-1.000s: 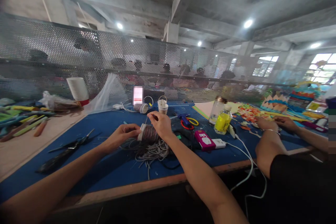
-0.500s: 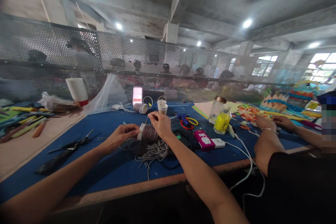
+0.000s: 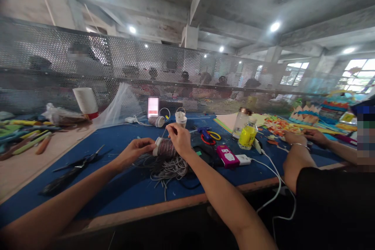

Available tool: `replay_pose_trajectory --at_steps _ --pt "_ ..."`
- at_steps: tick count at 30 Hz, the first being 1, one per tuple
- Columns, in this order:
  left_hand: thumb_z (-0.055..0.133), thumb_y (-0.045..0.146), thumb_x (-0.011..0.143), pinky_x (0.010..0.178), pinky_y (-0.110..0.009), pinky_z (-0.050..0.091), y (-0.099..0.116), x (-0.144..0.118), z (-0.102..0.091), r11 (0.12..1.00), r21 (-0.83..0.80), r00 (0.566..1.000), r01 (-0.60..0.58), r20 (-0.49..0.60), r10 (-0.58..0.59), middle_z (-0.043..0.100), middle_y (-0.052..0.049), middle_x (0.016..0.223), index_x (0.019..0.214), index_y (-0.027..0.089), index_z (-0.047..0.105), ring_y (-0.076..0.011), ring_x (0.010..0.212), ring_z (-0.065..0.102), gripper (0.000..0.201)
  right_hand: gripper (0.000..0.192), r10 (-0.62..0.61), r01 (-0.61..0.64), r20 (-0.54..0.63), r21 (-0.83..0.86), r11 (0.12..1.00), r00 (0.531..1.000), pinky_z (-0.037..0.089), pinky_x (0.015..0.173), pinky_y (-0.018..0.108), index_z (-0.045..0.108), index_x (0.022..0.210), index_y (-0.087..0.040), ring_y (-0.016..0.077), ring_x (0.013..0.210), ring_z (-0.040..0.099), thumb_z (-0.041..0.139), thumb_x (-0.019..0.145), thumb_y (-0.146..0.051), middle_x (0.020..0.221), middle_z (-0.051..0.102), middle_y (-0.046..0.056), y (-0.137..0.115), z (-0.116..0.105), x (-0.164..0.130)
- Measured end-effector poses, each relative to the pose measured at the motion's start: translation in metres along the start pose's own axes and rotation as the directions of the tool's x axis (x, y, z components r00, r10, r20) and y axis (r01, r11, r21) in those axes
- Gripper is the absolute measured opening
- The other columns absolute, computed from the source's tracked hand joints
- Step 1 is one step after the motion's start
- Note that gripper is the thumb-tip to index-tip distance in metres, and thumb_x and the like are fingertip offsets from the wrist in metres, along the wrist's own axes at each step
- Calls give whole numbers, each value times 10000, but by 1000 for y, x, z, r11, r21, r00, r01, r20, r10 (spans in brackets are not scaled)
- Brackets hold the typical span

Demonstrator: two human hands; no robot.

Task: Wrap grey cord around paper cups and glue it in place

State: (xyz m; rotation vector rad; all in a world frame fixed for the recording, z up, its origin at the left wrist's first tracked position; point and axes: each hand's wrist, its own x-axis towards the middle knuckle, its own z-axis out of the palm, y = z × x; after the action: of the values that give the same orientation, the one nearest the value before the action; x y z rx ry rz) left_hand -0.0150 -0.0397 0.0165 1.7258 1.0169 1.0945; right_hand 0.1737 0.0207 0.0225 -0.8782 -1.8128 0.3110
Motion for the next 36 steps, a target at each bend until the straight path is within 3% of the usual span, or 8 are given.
replay_pose_trajectory --at_steps 36 --pt "598 401 798 654 -250 398 -1 0 0 999 32 998 12 54 -14 606 -8 678 769 146 655 -147 661 526 263 312 38 -31 58 -109 994 998 421 636 180 650 927 -242 108 614 613 427 921 -460 623 639 -39 6 5 -1"
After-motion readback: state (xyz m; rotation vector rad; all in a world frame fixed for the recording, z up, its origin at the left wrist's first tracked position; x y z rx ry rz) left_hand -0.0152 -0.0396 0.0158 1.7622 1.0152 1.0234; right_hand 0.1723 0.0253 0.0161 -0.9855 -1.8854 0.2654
